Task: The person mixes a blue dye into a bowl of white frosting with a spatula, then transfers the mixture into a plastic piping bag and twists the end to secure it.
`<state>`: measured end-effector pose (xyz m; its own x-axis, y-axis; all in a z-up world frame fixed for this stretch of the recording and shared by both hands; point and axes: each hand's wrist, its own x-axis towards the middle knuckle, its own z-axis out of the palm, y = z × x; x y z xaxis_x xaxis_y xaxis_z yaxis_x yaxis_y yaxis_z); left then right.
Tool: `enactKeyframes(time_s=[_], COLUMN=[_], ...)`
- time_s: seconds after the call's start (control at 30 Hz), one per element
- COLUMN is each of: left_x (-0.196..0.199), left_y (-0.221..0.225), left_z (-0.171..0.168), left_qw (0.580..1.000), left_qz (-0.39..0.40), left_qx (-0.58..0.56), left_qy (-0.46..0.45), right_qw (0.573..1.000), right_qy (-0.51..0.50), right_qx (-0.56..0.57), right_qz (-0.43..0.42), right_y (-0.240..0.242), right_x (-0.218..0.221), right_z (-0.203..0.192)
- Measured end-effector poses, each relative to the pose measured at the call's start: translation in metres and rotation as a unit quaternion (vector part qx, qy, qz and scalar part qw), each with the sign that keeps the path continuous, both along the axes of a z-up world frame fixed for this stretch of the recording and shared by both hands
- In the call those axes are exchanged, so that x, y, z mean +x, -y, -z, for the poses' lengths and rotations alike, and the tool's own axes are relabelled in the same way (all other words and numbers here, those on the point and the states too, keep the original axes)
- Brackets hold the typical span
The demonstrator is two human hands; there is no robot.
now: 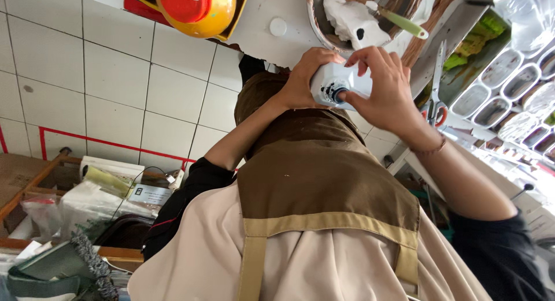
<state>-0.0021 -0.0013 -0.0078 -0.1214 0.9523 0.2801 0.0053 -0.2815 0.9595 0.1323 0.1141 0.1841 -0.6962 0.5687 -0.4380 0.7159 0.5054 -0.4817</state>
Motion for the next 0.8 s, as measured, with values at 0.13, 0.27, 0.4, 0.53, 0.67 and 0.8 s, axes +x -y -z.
enactKeyframes(time_s=[0.13, 0.27, 0.4, 0.53, 0.67, 0.8], left_x=[0.001, 0.001, 0.005, 0.011, 0.017, 0.014], left_y=[-0.002, -0.001, -0.001, 0.004, 0.014, 0.009], left_z=[0.0, 0.004, 0.015, 0.031, 0.037, 0.033], left_qw=[1.0, 1.0, 1.0, 1.0, 0.993, 0.997], left_qz=[-0.011, 0.007, -0.002, 0.002, 0.047, 0.02], left_qx=[0.006, 0.003, 0.018, 0.003, -0.102, -0.076], left_qy=[-0.003, 0.013, 0.013, 0.02, 0.028, -0.027], right_qw=[0.998, 0.999, 0.998, 0.973, 0.955, 0.871], right_qy=[0.063, 0.033, 0.004, -0.129, -0.064, 0.053], right_qx=[-0.027, -0.027, -0.032, -0.054, 0.035, 0.087], right_qz=[0.006, 0.009, -0.047, -0.183, -0.287, -0.481], right_y=[0.0, 0.002, -0.001, -0.019, -0.022, -0.026], right_x=[-0.011, -0.013, -0.017, -0.04, -0.11, -0.166], right_z=[-0.007, -0.007, -0.015, -0.015, 0.06, 0.15])
